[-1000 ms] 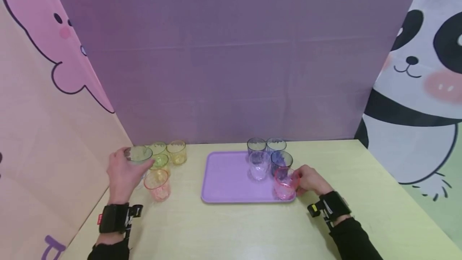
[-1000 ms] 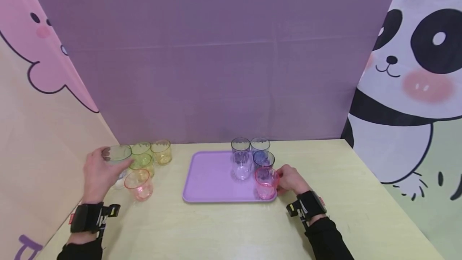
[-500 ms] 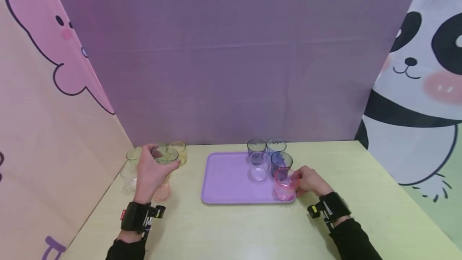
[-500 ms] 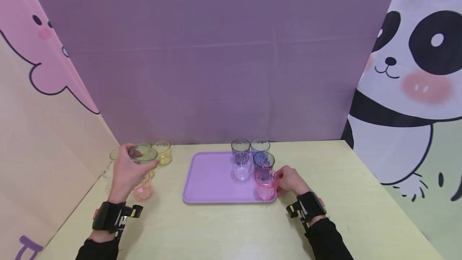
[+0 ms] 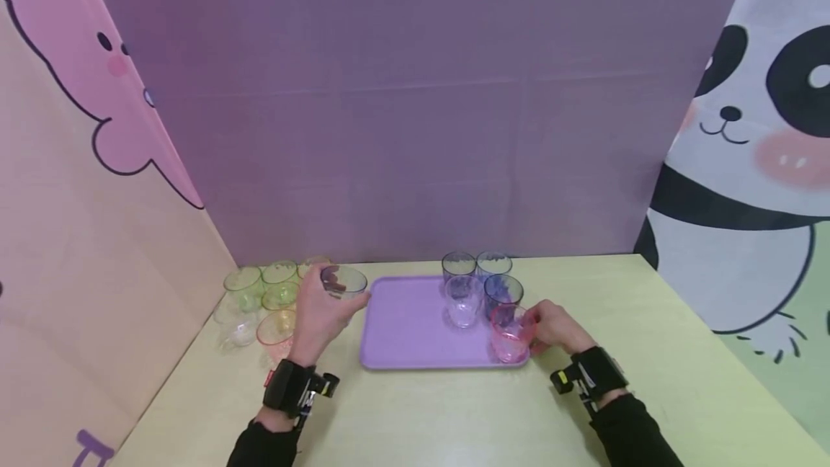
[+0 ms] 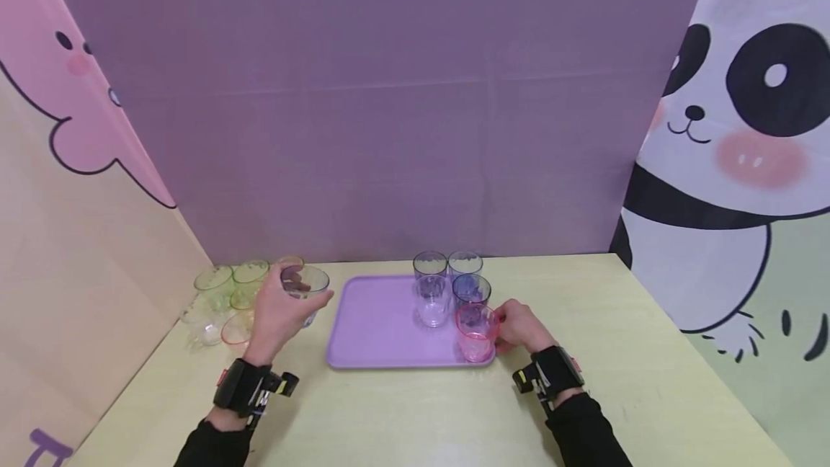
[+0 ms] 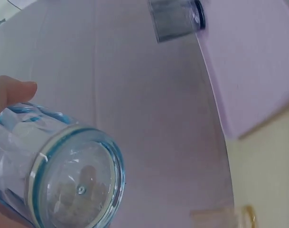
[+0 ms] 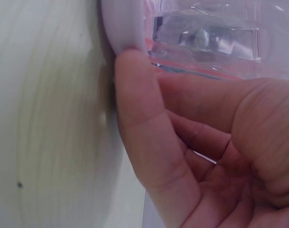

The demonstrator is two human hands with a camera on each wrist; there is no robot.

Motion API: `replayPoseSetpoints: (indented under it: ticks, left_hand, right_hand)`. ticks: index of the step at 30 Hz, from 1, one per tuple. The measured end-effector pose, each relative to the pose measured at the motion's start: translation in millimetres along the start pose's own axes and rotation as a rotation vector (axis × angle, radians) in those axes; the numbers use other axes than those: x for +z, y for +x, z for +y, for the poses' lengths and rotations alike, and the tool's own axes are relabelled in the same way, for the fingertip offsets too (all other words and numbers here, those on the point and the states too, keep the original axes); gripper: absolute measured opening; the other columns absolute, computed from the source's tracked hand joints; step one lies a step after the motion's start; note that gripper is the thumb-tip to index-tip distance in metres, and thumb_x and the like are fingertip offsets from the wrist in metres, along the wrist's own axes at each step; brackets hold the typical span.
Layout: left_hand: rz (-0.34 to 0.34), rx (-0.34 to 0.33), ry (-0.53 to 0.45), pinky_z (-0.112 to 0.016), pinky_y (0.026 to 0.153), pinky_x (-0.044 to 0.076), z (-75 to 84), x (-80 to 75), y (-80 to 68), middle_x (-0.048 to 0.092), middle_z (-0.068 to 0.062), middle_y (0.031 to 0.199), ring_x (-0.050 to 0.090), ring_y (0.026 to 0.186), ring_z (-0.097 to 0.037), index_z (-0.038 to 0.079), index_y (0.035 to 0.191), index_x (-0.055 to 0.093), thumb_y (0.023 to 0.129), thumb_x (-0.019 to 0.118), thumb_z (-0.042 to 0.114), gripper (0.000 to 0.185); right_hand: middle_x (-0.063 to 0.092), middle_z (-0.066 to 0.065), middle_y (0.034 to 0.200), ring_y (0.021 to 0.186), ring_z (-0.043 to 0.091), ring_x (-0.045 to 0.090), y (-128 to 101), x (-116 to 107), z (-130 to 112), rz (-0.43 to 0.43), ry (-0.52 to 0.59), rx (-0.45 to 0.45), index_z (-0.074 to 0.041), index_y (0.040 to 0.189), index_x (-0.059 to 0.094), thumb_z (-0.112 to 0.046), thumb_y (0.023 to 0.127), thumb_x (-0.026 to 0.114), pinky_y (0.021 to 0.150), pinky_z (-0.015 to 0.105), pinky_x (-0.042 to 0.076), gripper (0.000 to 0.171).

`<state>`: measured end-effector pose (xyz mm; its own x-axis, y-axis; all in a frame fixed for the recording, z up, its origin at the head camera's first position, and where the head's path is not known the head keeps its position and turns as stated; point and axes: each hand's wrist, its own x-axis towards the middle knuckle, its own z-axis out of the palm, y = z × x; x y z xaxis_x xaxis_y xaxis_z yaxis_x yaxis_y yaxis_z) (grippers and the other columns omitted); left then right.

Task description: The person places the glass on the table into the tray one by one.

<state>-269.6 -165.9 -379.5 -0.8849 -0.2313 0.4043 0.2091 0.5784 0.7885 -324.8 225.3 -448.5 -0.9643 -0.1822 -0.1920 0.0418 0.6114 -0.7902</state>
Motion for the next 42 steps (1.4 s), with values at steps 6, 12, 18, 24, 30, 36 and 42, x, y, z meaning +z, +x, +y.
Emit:
replayPoseSetpoints:
  ticks: [6,12,18,24,30,36,42]
  left_hand:
    - [-0.061,-0.014,-0.175,-0.028,0.068,0.053,1.8,22.1,-2.5,0.063,-0.006,0.099,0.062,0.089,-0.02,0.009,0.113,0.046,0.059,0.084,0.033,0.07]
    - [-0.161,0.006,-0.244,-0.027,0.07,0.053,4.8,50.5,-9.5,0.062,-0.003,0.098,0.061,0.086,-0.016,0.008,0.115,0.047,0.06,0.084,0.032,0.071]
    - [-0.317,0.049,-0.229,-0.027,0.067,0.052,12.4,82.1,-20.8,0.06,-0.006,0.098,0.061,0.084,-0.017,0.009,0.113,0.046,0.06,0.083,0.034,0.069]
    - [-0.387,0.036,-0.237,-0.026,0.067,0.052,18.5,106.7,-27.5,0.06,-0.011,0.101,0.059,0.086,-0.02,0.012,0.11,0.046,0.059,0.083,0.032,0.067]
    - [-0.417,0.004,-0.238,-0.025,0.067,0.051,24.0,121.5,-32.2,0.06,-0.01,0.104,0.058,0.087,-0.019,0.013,0.114,0.045,0.058,0.084,0.032,0.07]
    - [-0.49,-0.008,-0.174,-0.025,0.065,0.051,30.5,128.8,-38.6,0.058,-0.01,0.108,0.058,0.091,-0.024,0.009,0.126,0.039,0.057,0.085,0.027,0.085]
    - [-0.485,0.032,-0.123,-0.035,0.079,0.049,35.1,132.7,-43.1,0.055,-0.008,0.113,0.055,0.096,-0.021,0.008,0.125,0.043,0.055,0.086,0.024,0.084]
  right_hand:
    - [0.062,0.013,0.076,0.056,0.02,0.06,0.5,1.0,1.2,0.015,-0.017,-0.009,0.005,0.088,0.066,0.008,0.071,0.062,0.052,0.032,0.054,0.018]
    - [0.062,0.012,0.076,0.057,0.02,0.06,0.8,1.5,1.7,0.013,-0.019,-0.002,0.006,0.091,0.066,0.009,0.071,0.062,0.052,0.032,0.054,0.02]
    - [0.063,0.011,0.077,0.057,0.021,0.06,2.1,0.7,1.3,0.012,-0.016,0.0,0.005,0.091,0.066,0.011,0.071,0.061,0.052,0.032,0.054,0.021]
    - [0.063,0.011,0.079,0.056,0.021,0.061,2.9,0.3,-1.1,0.02,-0.035,-0.004,0.002,0.089,0.067,0.012,0.068,0.061,0.052,0.032,0.054,0.023]
    - [0.063,0.011,0.076,0.055,0.02,0.06,2.0,-0.6,-0.2,0.014,-0.018,-0.024,0.005,0.09,0.066,0.011,0.07,0.06,0.052,0.032,0.054,0.022]
    - [0.063,0.011,0.077,0.055,0.021,0.061,2.1,-0.9,1.9,0.011,-0.012,-0.018,0.005,0.089,0.066,0.011,0.07,0.06,0.052,0.033,0.054,0.02]
    - [0.063,0.012,0.077,0.056,0.021,0.06,2.9,0.0,4.4,-0.002,0.007,-0.027,0.008,0.094,0.065,0.012,0.07,0.059,0.052,0.033,0.054,0.024]
